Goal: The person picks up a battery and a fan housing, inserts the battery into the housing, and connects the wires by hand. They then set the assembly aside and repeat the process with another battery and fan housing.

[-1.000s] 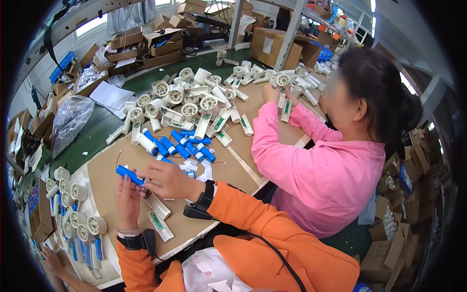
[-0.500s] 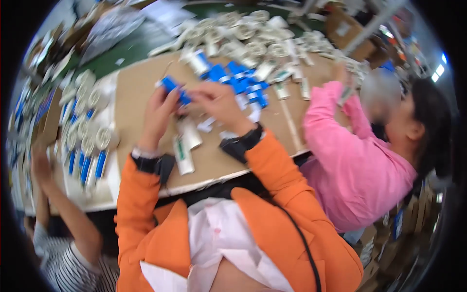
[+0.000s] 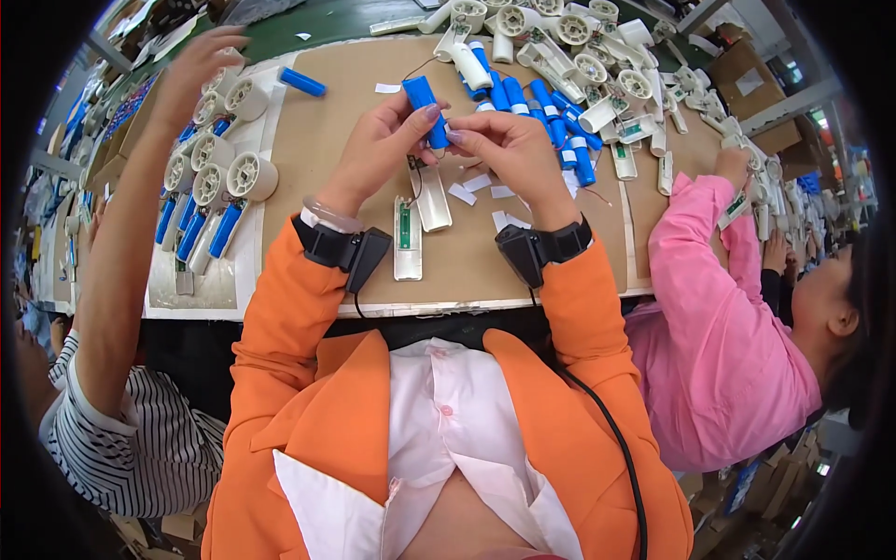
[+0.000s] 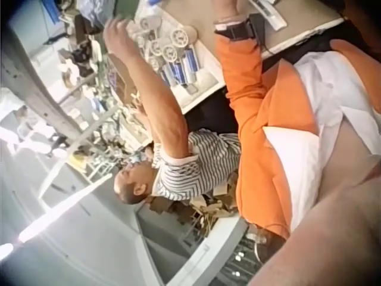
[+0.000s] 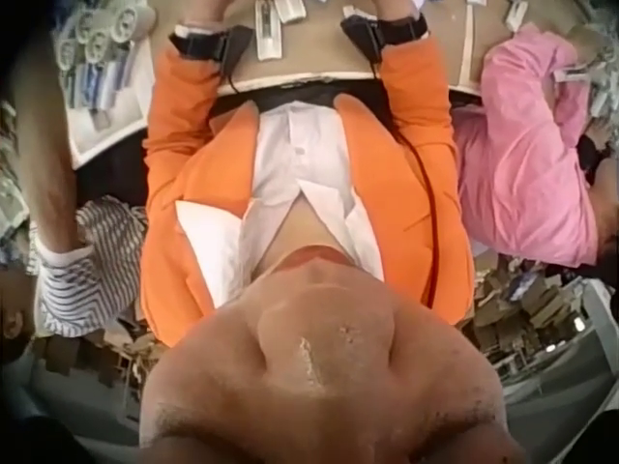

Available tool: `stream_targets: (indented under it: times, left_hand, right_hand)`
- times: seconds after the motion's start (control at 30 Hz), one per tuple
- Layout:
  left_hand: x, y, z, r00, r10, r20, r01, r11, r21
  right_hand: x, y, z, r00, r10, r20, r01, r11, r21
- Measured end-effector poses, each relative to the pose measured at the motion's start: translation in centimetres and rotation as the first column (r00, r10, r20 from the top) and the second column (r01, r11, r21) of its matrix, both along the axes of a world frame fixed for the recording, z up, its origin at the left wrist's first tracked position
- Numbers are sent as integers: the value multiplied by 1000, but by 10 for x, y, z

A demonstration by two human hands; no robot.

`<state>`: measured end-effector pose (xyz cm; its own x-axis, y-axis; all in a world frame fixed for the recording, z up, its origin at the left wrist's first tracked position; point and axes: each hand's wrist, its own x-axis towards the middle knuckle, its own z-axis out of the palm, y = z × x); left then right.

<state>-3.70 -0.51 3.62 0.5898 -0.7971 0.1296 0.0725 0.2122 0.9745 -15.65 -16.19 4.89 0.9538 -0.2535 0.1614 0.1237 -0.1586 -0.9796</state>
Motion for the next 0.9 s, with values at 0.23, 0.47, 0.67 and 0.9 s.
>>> stream_targets:
  times: [0.23, 0.47, 0.67, 0.9]
  left_hand:
    - [3, 2, -5, 996, -61, -63, 61, 998, -4]
    - [2, -1, -7, 997, 43, -68, -41, 999, 26]
    - [-2, -3, -2, 993, 84, -84, -84, 996, -4]
    - [0, -1, 1, 997, 58, 48, -60, 998, 29]
  right_hand:
    - [0, -4, -5, 1000, -14, -9, 15, 994, 106]
    - [-7, 7, -1, 990, -82, 116, 104, 974, -199]
    - [-5, 10, -3, 984, -91, 151, 132, 948, -290]
    - [-3, 6, -5, 971, -128, 200, 210, 857, -470]
